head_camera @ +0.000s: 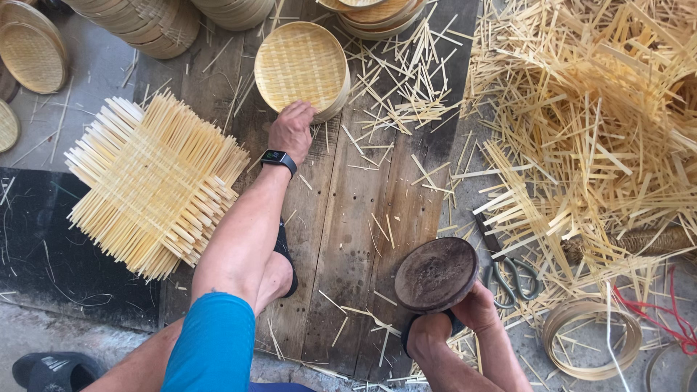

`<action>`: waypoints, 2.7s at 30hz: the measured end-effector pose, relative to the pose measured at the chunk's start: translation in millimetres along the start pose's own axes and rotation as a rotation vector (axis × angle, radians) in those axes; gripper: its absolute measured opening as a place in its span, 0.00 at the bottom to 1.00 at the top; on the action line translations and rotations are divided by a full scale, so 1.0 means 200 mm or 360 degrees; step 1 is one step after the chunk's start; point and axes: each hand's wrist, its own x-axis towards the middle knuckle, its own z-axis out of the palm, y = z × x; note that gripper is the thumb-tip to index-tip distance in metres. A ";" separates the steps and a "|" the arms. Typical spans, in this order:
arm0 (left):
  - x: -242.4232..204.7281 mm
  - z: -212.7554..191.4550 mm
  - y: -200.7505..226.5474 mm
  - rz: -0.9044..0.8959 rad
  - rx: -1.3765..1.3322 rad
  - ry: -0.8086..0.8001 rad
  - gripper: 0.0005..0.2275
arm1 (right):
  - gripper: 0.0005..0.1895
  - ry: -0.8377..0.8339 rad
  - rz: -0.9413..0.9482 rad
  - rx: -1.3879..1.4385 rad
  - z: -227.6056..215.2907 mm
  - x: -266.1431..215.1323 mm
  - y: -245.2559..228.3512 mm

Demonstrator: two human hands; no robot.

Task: The person weaves thin bamboo strips into a flat square base, places a circular wooden mold on top, and uses shears to trim the excess strips around the mold.

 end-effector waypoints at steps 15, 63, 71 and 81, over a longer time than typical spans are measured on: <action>-0.55 -0.62 -0.26 -0.0559 0.0089 -0.0227 0.30 | 0.22 -0.0096 -0.0417 -0.0489 0.52 0.42 -0.09; -0.56 -1.35 0.15 -0.0488 -0.0821 0.1492 0.13 | 0.21 0.0450 -0.0488 -0.1064 0.47 0.07 0.03; -0.89 -0.61 1.11 0.0452 -0.1142 0.0310 0.04 | 0.33 -0.0191 -0.0631 -0.0269 0.67 -0.06 -0.15; -1.02 -0.21 1.14 0.0413 -0.0789 -0.0638 0.37 | 0.11 0.0649 -0.0566 -0.1206 0.49 0.04 -0.19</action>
